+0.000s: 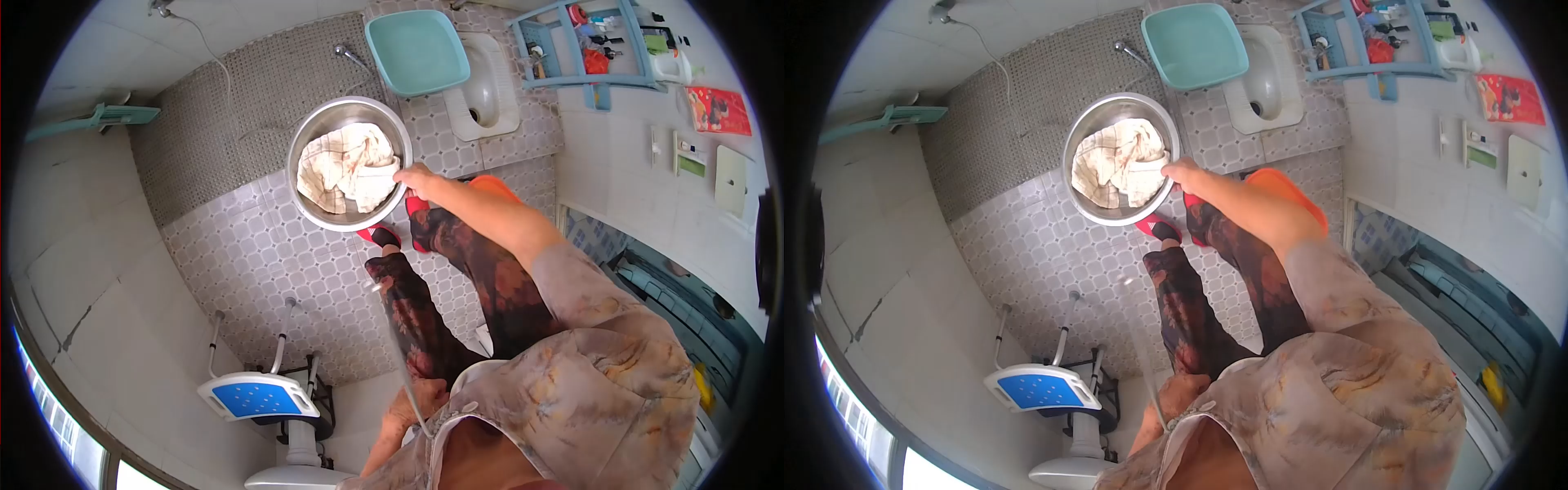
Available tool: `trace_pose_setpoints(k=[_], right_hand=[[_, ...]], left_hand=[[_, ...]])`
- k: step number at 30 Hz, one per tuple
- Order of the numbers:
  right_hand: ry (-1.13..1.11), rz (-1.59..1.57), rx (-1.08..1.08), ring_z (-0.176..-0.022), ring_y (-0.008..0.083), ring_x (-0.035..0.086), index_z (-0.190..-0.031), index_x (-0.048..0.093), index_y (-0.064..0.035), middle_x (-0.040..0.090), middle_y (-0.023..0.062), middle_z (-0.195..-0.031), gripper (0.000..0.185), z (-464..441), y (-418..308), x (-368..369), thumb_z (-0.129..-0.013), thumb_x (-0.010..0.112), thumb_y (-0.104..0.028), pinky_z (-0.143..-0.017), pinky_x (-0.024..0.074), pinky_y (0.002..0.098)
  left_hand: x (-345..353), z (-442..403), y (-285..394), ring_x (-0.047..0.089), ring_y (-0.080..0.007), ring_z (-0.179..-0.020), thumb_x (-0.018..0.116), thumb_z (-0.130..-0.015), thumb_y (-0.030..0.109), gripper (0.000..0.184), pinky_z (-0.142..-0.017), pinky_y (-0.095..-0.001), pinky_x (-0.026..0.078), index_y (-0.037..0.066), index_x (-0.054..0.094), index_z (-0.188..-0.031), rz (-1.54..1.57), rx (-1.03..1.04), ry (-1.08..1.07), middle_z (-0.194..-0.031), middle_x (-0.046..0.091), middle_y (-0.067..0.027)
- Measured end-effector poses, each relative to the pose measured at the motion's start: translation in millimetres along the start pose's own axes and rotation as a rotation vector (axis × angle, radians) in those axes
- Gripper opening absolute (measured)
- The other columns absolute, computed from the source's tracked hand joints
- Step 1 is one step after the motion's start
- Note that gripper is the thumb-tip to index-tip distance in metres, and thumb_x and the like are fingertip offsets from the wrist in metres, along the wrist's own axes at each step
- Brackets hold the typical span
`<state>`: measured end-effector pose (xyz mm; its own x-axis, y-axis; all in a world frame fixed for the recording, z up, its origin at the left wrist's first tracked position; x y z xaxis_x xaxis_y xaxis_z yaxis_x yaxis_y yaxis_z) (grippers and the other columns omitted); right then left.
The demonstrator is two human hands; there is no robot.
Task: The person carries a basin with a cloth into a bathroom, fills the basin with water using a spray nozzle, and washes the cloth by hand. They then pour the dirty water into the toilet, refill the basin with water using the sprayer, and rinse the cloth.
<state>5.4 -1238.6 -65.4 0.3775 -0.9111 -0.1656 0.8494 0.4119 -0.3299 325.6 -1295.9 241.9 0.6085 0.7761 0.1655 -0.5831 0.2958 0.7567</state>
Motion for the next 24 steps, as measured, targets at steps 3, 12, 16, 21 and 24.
trace_pose_setpoints(k=[3, 12, 16, 21, 24], right_hand=[[-0.025, 0.151, -0.037, -0.061, 0.0226, 0.064, -0.090, 0.063, 0.0045, 0.065, 0.0116, -0.076, 0.021, -16.9, -33.5, -4.1, -0.073, 0.064, -0.007, -0.048, 0.0522, 0.0328], [-0.082, 0.384, -0.023, -0.063, 0.0252, 0.064, -0.093, 0.063, 0.0072, 0.064, 0.0150, -0.078, 0.027, -144.1, -34.5, -16.2, -0.070, 0.064, -0.006, -0.049, 0.0512, 0.0358], [-0.210, 0.447, -0.019, -0.061, 0.0214, 0.062, -0.096, 0.062, 0.0062, 0.064, 0.0122, -0.078, 0.030, -189.7, -33.0, -14.1, -0.070, 0.066, -0.009, -0.049, 0.0490, 0.0324], [-0.224, 0.665, -0.071, -0.058, 0.0211, 0.061, -0.093, 0.064, 0.0058, 0.064, 0.0127, -0.075, 0.032, -243.1, -49.2, -27.3, -0.069, 0.069, -0.016, -0.047, 0.0480, 0.0332], [-0.241, 0.612, -0.079, -0.058, 0.0209, 0.062, -0.090, 0.064, 0.0063, 0.064, 0.0126, -0.074, 0.031, -254.7, -63.5, -23.7, -0.069, 0.069, -0.016, -0.048, 0.0490, 0.0337]], left_hand=[[-4.6, -13.4, 1.3, 0.061, -0.0363, -0.074, 0.060, -0.080, 0.023, 0.020, -0.065, -0.0445, 0.047, 0.004, 0.060, -0.077, 0.068, 0.074, -0.108, -0.074, 0.063, -0.0160], [-10.6, -106.0, 2.7, 0.062, -0.0374, -0.083, 0.055, -0.080, 0.023, 0.023, -0.071, -0.0474, 0.047, 0.002, 0.064, -0.083, 0.141, 0.211, -0.351, -0.082, 0.063, -0.0219], [-56.2, -183.0, -25.7, 0.064, -0.0376, -0.075, 0.057, -0.082, 0.030, 0.027, -0.065, -0.0481, 0.050, 0.003, 0.063, -0.079, -0.093, 0.027, -0.018, -0.076, 0.064, -0.0198], [-154.3, -278.6, -33.4, 0.060, -0.0339, -0.052, 0.064, -0.081, 0.028, 0.025, -0.047, -0.0434, 0.048, 0.005, 0.057, -0.075, -0.212, 0.028, 0.615, -0.057, 0.058, -0.0159], [-191.6, -334.2, -47.9, 0.061, -0.0376, -0.060, 0.062, -0.083, 0.030, 0.027, -0.052, -0.0457, 0.048, 0.004, 0.057, -0.075, -0.048, -0.013, 0.659, -0.062, 0.060, -0.0183]])
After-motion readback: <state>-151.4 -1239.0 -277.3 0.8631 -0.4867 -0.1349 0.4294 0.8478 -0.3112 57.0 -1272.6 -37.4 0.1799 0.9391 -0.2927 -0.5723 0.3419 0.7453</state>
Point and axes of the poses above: each hand's wrist, its own z-axis away from the middle knuckle, its own x-axis out of the palm, y = z × x, the point moved 6 cm from there along -z, towards the middle knuckle
